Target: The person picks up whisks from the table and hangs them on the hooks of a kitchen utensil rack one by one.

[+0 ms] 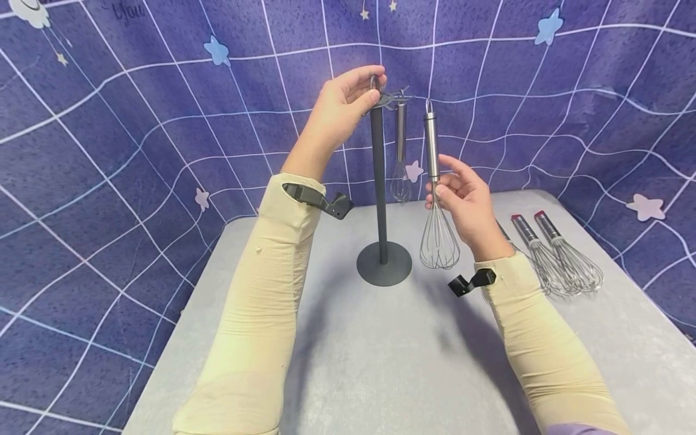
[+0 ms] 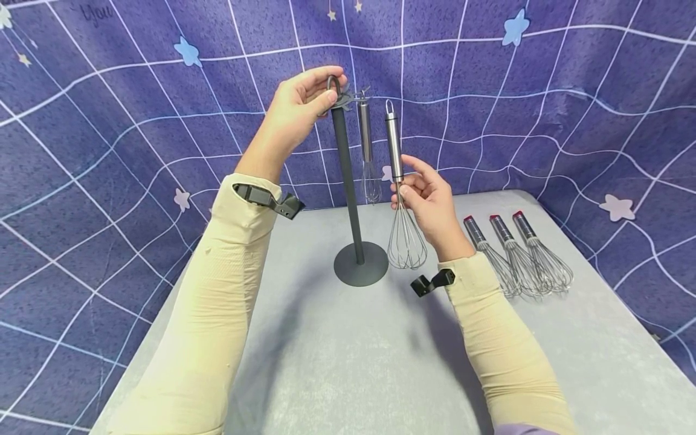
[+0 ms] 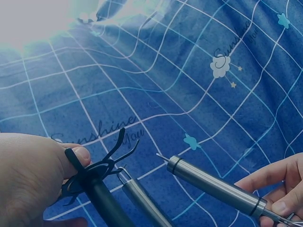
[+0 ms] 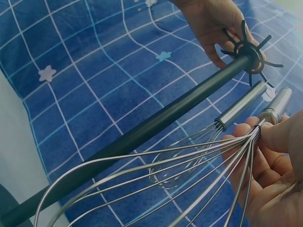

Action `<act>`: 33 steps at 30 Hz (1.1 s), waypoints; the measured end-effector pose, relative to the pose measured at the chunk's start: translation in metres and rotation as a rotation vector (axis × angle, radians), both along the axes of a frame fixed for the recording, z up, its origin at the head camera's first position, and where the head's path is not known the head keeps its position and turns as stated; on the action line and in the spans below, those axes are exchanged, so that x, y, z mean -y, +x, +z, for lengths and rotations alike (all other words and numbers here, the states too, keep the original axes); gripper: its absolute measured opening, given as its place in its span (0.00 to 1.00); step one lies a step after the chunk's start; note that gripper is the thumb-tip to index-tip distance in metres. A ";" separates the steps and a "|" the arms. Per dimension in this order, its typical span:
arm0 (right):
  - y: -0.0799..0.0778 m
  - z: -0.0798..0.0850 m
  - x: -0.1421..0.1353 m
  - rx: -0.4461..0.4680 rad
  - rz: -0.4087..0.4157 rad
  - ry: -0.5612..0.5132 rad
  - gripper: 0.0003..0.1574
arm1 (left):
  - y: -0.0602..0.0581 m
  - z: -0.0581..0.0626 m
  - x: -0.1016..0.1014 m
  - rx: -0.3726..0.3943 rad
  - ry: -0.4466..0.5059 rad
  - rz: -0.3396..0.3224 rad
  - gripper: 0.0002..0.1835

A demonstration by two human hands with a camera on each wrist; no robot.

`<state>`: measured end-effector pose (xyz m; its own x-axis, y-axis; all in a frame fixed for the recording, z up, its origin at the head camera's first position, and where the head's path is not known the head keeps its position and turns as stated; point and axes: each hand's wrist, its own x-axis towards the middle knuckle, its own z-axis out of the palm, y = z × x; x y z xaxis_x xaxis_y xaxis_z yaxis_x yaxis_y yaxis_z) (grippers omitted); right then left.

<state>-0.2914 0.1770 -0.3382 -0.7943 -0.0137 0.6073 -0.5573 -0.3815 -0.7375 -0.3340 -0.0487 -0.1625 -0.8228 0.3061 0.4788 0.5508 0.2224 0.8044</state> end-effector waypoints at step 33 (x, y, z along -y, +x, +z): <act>0.003 0.009 0.004 -0.049 -0.008 0.026 0.37 | 0.000 0.000 0.000 0.031 0.016 -0.005 0.22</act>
